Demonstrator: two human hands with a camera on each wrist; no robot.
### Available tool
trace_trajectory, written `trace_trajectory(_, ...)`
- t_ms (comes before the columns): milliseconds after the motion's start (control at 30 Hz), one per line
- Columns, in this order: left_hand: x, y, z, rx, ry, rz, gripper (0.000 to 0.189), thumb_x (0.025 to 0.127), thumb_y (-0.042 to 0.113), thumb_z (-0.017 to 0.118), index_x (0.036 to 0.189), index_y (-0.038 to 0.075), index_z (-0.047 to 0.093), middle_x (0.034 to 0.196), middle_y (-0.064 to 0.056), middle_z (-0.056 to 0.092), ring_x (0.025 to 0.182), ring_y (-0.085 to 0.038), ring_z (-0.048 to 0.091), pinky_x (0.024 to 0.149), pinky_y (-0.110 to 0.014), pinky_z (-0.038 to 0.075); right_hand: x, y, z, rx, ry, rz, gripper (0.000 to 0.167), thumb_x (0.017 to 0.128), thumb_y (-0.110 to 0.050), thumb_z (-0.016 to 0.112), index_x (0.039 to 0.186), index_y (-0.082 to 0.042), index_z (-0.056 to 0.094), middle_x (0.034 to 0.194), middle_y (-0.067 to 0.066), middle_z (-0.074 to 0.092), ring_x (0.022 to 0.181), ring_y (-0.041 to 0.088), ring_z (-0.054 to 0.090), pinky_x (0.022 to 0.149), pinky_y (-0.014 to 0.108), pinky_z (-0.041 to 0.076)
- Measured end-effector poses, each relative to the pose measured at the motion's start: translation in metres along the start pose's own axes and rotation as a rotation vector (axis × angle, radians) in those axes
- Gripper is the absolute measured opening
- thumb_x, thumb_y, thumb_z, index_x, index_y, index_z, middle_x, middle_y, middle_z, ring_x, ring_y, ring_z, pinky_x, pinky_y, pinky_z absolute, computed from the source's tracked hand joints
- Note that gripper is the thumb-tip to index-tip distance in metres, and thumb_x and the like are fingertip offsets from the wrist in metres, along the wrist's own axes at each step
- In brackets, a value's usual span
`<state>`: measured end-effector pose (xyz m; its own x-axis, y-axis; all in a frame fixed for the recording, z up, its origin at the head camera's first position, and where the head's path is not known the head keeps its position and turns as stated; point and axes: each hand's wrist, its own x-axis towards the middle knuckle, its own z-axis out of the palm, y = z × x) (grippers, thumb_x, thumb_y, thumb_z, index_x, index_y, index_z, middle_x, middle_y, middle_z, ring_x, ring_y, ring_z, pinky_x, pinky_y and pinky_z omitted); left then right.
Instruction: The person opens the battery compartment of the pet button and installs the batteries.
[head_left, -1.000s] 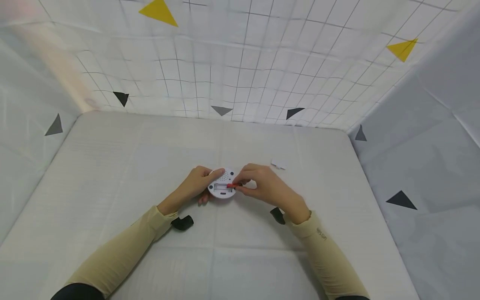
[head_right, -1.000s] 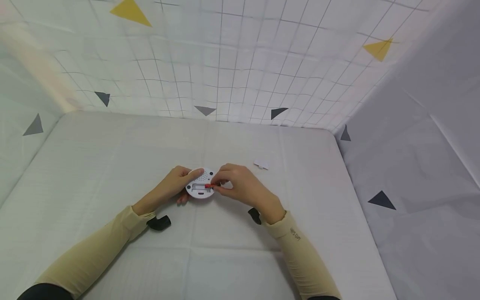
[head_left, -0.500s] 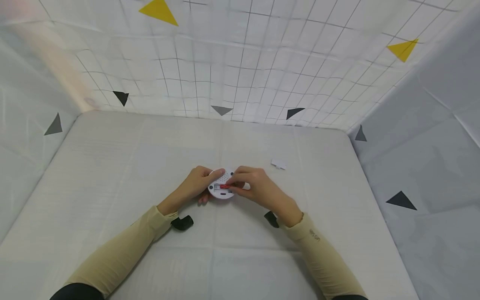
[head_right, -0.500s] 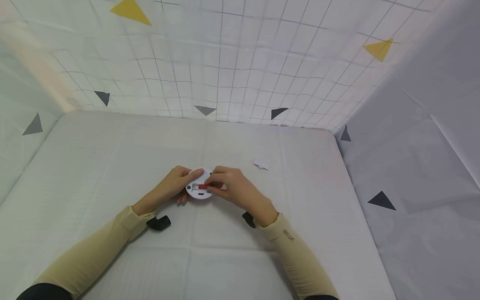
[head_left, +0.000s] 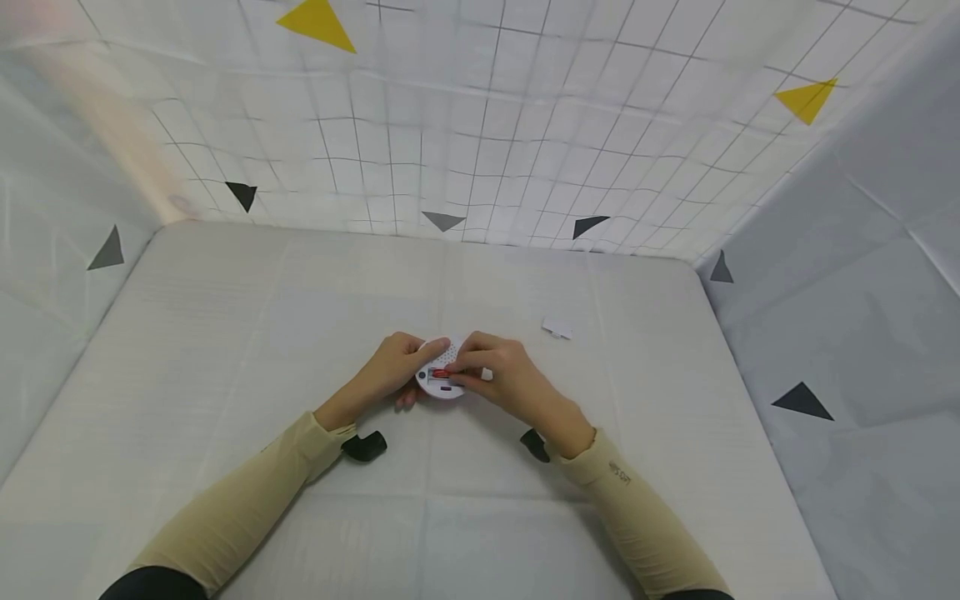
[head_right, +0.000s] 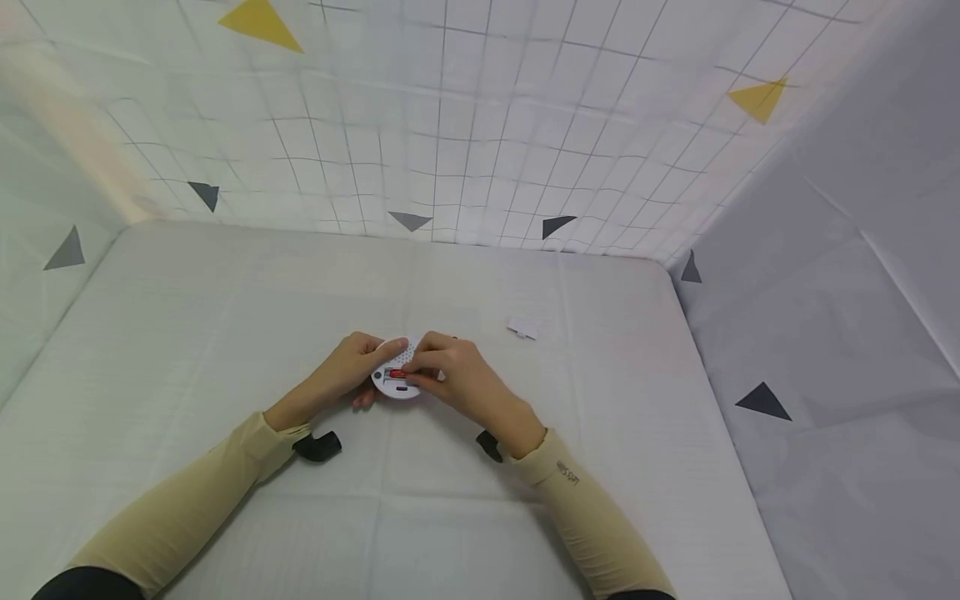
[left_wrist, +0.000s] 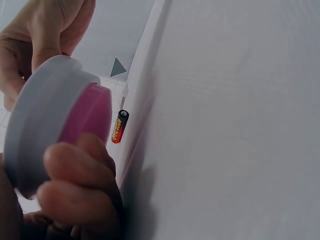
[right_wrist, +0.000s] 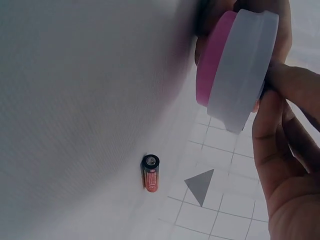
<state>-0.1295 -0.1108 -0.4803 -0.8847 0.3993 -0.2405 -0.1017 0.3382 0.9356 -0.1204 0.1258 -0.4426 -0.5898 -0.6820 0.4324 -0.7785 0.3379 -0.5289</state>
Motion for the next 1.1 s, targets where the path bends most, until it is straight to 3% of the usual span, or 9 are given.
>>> trace_trajectory(200,0.001,-0.001,0.000,0.018,-0.007,0.006,0.063,0.102,0.063,0.057,0.081,0.007,0.073,0.054,-0.012,0.064,0.035,-0.018,0.053,0.037,-0.027,0.043,0.001,0.000,0.003,0.040,0.012,0.050,0.016,0.084,-0.006,0.089,0.097,-0.012,0.082,0.086,-0.002,0.070,0.076,0.009,0.062,0.066,0.033,0.058)
trace_trajectory(467,0.002,-0.002,-0.001,0.023,-0.017,0.022,0.063,0.103,0.064,0.055,0.081,0.008,0.074,0.053,-0.012,0.063,0.034,-0.018,0.053,0.037,-0.028,0.043,0.001,0.005,0.008,0.075,0.071,0.094,0.017,0.081,-0.009,0.092,0.091,-0.015,0.081,0.082,-0.007,0.071,0.077,0.005,0.065,0.070,0.026,0.057)
trace_trajectory(800,0.002,-0.003,0.000,0.003,-0.005,0.003,0.064,0.102,0.066,0.056,0.084,0.007,0.074,0.054,-0.013,0.064,0.034,-0.018,0.053,0.037,-0.029,0.044,-0.001,0.003,0.011,0.069,0.100,0.113,0.014,0.080,-0.007,0.092,0.090,-0.013,0.083,0.083,-0.004,0.070,0.079,0.007,0.067,0.069,0.029,0.059)
trace_trajectory(933,0.002,-0.004,-0.001,-0.005,-0.001,0.005,0.065,0.102,0.065,0.056,0.084,0.006,0.074,0.054,-0.013,0.063,0.034,-0.018,0.052,0.036,-0.029,0.044,-0.002,0.003,0.014,0.052,0.138,0.090,0.016,0.078,-0.004,0.092,0.089,-0.011,0.084,0.083,-0.002,0.070,0.081,0.009,0.068,0.071,0.023,0.058)
trace_trajectory(1100,0.002,-0.003,-0.001,-0.005,0.004,0.013,0.064,0.103,0.065,0.056,0.084,0.007,0.075,0.053,-0.012,0.062,0.034,-0.019,0.052,0.036,-0.029,0.043,-0.001,0.002,0.020,-0.027,0.170,-0.010,0.016,0.079,-0.001,0.091,0.090,-0.010,0.084,0.084,-0.002,0.075,0.078,0.011,0.063,0.068,0.023,0.053)
